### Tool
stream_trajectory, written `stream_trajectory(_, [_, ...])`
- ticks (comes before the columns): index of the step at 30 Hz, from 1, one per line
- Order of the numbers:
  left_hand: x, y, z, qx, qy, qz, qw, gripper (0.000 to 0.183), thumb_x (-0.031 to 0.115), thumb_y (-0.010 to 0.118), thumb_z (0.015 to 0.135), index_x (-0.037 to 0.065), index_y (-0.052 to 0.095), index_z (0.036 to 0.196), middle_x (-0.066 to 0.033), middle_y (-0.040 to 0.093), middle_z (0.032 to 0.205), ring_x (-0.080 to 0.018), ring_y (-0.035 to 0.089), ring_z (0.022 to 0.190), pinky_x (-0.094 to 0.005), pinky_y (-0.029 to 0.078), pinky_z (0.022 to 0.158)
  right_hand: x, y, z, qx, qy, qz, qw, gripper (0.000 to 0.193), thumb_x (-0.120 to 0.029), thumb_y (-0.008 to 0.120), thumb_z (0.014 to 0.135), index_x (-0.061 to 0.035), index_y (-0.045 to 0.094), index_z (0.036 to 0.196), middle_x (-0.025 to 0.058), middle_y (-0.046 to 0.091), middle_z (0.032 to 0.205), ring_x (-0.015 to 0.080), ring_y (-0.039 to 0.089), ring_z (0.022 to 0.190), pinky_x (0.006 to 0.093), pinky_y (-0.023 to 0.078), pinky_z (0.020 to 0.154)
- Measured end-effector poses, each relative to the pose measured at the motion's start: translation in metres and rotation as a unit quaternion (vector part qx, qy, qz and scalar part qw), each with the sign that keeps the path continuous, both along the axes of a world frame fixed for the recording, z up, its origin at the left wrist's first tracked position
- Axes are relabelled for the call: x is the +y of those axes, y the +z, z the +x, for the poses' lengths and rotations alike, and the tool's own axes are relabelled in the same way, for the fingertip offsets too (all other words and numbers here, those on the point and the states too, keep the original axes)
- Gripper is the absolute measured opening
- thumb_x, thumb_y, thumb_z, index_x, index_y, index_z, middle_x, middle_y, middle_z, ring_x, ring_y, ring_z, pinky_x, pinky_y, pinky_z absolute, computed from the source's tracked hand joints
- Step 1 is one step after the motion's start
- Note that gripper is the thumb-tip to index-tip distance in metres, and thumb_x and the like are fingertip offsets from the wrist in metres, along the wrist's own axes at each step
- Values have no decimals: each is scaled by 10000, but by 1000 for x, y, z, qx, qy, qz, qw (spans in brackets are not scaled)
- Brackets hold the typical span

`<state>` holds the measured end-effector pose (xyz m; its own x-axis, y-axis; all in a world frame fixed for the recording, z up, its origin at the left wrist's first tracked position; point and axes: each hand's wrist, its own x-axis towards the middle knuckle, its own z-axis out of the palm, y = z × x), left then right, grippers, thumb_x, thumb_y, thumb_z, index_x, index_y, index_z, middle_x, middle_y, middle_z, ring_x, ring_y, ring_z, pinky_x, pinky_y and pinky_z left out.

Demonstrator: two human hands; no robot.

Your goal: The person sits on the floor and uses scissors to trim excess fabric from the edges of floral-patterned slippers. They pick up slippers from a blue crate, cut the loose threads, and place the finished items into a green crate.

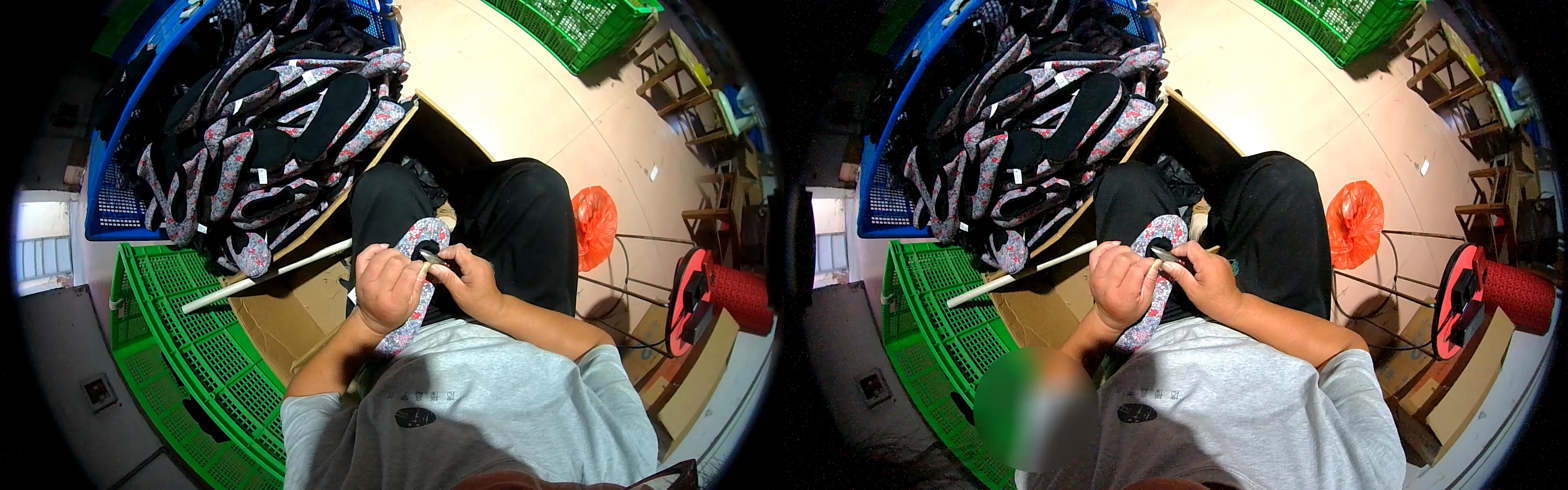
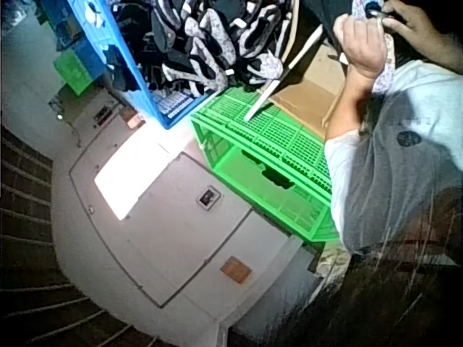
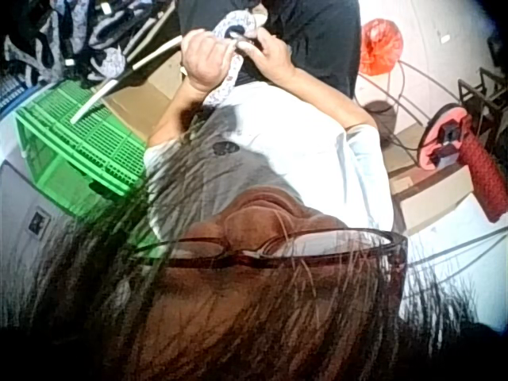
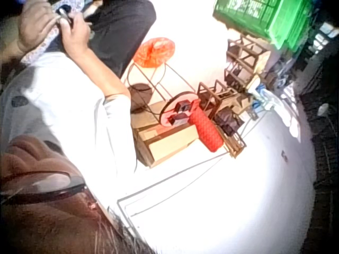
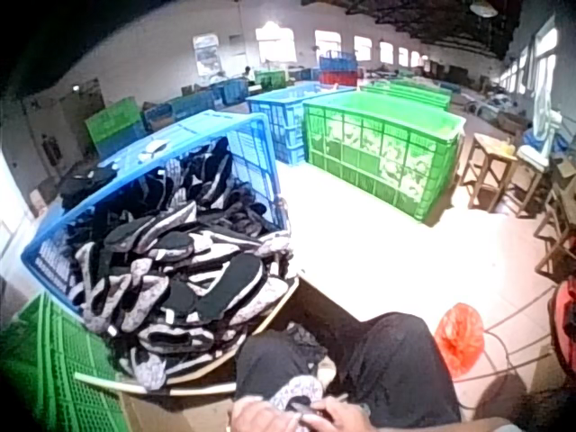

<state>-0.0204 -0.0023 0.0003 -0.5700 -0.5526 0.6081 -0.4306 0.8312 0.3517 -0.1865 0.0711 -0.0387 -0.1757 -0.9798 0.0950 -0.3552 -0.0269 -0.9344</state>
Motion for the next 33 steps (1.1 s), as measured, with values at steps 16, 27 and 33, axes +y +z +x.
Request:
stream_trajectory(16, [-61, 34, -23, -32, 18, 100, 994, 224, 13, 661, 797, 14, 679, 1021, -144, 673, 990, -341, 626, 939, -421, 485, 847, 4, -13, -15, -316, 91, 34, 944, 225, -151, 570, 995, -50, 483, 1176, 41, 605, 867, 72, 522, 645, 208, 440, 587])
stream_trajectory(27, [-45, 32, -22, 82, -114, 323, 936, 306, -67, 527, 646, 9, 662, 910, -144, 658, 1031, -317, 617, 993, -382, 472, 912, 6, -6, -28, -519, 60, 136, 842, 393, -425, 492, 1020, -81, 479, 1208, 103, 604, 887, 100, 468, 608, 206, 366, 532])
stream_trajectory(33, [-37, 13, -20, 22, -107, 304, 946, 320, -61, 571, 658, 33, 689, 940, -127, 651, 1061, -316, 603, 1024, -399, 460, 939, 8, -5, -30, -517, 73, 142, 841, 398, -439, 541, 995, -102, 481, 1198, 92, 606, 894, 77, 433, 582, 198, 332, 508])
